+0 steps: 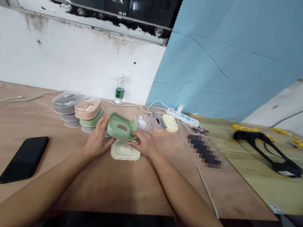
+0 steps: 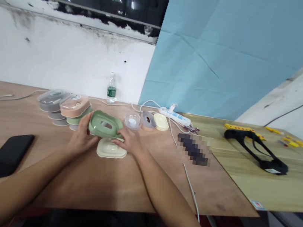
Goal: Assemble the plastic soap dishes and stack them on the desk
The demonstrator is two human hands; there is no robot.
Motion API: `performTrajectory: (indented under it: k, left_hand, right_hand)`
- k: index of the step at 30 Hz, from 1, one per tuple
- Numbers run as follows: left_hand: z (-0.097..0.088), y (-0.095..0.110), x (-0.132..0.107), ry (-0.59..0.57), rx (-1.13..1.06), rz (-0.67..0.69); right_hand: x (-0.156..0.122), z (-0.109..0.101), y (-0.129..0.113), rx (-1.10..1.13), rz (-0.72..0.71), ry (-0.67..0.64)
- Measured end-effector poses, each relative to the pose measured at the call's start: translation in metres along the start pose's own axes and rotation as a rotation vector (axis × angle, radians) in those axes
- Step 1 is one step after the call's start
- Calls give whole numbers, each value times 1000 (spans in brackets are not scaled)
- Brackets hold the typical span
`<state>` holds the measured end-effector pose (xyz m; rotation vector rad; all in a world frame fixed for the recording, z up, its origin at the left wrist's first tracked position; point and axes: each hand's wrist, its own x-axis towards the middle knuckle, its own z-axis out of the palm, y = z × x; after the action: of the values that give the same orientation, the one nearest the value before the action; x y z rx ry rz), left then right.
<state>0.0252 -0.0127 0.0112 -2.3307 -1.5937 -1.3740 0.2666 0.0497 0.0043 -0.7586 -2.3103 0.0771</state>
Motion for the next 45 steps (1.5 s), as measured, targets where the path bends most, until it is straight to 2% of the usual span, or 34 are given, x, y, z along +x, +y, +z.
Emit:
performTrajectory:
  k: [3,9,12,15,18,23,26,29,32,34,36,40,42,45]
  left_hand:
    - [-2,-1,3,-27,-23,-51]
    - [-10,-1,6,-70,-21,-196]
    - [-10,5,5,-105,-125,-253]
    - [-8,9,3,-165,-178,-249]
    - [-6,10,2,-278,-134,-222]
    - [2,6,0,-414,-59,-206]
    - [7,3,1,-499,2,-222]
    - [10,2,1,-585,73,-211]
    - [10,2,1,-620,123,-192]
    - [10,3,1,-624,143,-196]
    - [10,3,0,-624,149,-212]
    - [10,2,0,-626,121,-227]
    - [10,1,0,-625,103,-221]
    - [9,1,0,-629,94,-218]
  right_hand:
    - [-5,-2,7,33,30,39]
    - [-8,-6,7,29,104,230]
    - [-7,-9,6,52,139,240]
    - [-8,-14,8,71,144,213]
    - [-11,-16,11,92,184,113]
    - [-14,-12,18,126,270,-175]
    - [-12,-8,24,190,340,-301]
    - [-11,-6,29,293,386,-389]
    - [-12,-3,31,330,403,-408]
    - [-13,-1,31,323,416,-393]
    - [-13,1,30,287,420,-317]
    - [-10,2,33,159,454,14]
    - [-10,1,38,95,483,135]
    - [-12,2,48,21,481,157]
